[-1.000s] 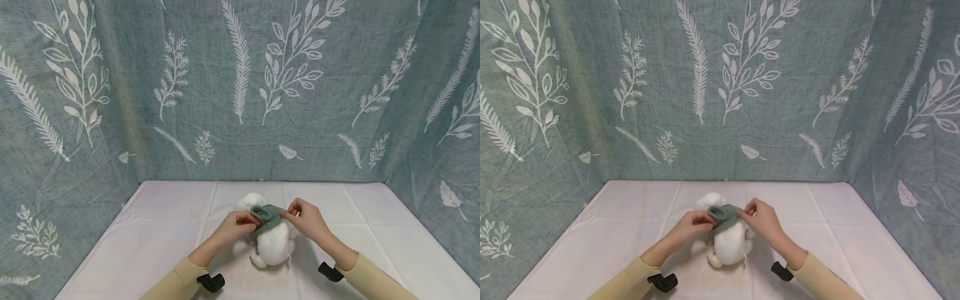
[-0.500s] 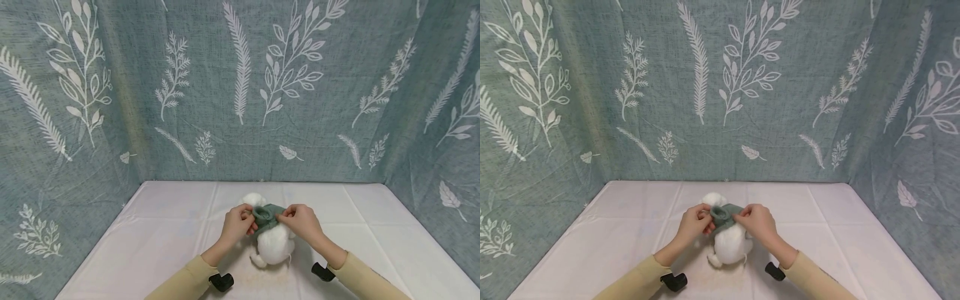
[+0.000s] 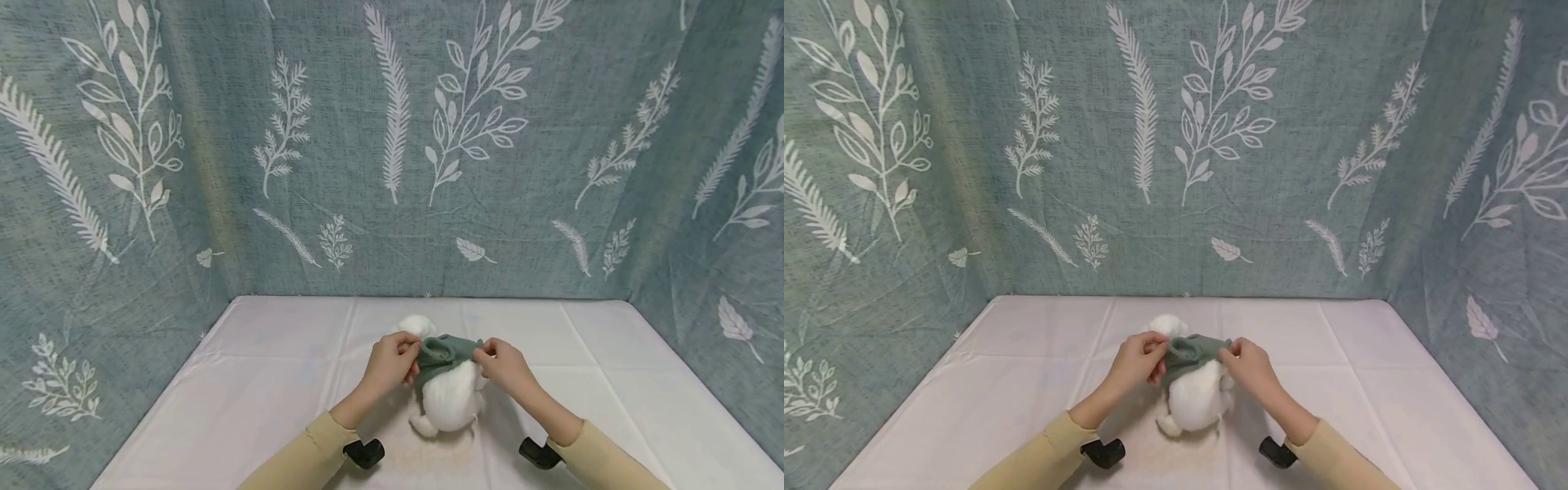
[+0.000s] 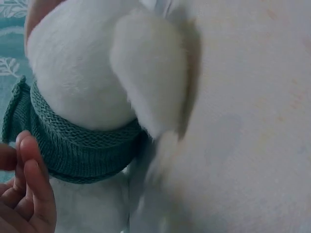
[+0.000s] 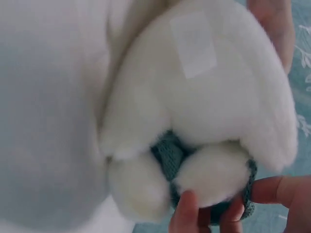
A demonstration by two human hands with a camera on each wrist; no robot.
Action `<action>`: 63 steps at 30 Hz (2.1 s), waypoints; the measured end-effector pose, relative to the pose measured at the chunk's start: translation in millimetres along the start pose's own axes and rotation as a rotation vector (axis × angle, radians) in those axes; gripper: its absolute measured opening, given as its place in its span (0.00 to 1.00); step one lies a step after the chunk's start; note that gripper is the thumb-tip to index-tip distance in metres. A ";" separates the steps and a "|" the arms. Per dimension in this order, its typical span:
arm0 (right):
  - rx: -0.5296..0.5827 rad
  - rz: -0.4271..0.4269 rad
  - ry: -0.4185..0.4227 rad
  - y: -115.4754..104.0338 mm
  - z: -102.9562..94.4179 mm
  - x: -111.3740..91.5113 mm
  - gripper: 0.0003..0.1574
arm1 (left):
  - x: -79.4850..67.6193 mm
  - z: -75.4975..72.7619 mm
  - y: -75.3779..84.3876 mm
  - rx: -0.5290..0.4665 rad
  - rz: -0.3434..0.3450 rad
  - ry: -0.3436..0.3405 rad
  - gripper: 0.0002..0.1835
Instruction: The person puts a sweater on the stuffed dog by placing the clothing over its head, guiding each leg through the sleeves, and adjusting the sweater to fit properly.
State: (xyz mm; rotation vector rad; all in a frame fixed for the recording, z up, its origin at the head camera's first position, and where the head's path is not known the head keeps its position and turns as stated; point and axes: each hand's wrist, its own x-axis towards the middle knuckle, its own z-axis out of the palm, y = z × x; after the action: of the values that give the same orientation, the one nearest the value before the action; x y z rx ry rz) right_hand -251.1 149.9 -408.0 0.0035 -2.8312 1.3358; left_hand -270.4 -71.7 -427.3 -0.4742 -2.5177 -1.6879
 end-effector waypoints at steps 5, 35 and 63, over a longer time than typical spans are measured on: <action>0.023 -0.039 -0.008 2.9 1.9 -1.2 0.09 | 1.4 1.4 2.2 0.065 0.016 0.019 0.07; -0.084 -0.155 0.075 1.5 2.3 6.5 0.12 | 3.8 -8.0 10.5 0.071 0.327 0.174 0.03; -0.310 -0.497 -0.348 -13.0 -17.7 23.5 0.20 | 15.4 -8.9 29.3 0.472 0.357 -0.176 0.04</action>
State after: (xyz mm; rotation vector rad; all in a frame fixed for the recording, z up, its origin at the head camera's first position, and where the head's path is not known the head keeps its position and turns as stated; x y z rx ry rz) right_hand -274.4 155.3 -386.5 0.9499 -2.9689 0.8519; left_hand -277.5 -66.3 -394.2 -0.9784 -2.6212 -0.9289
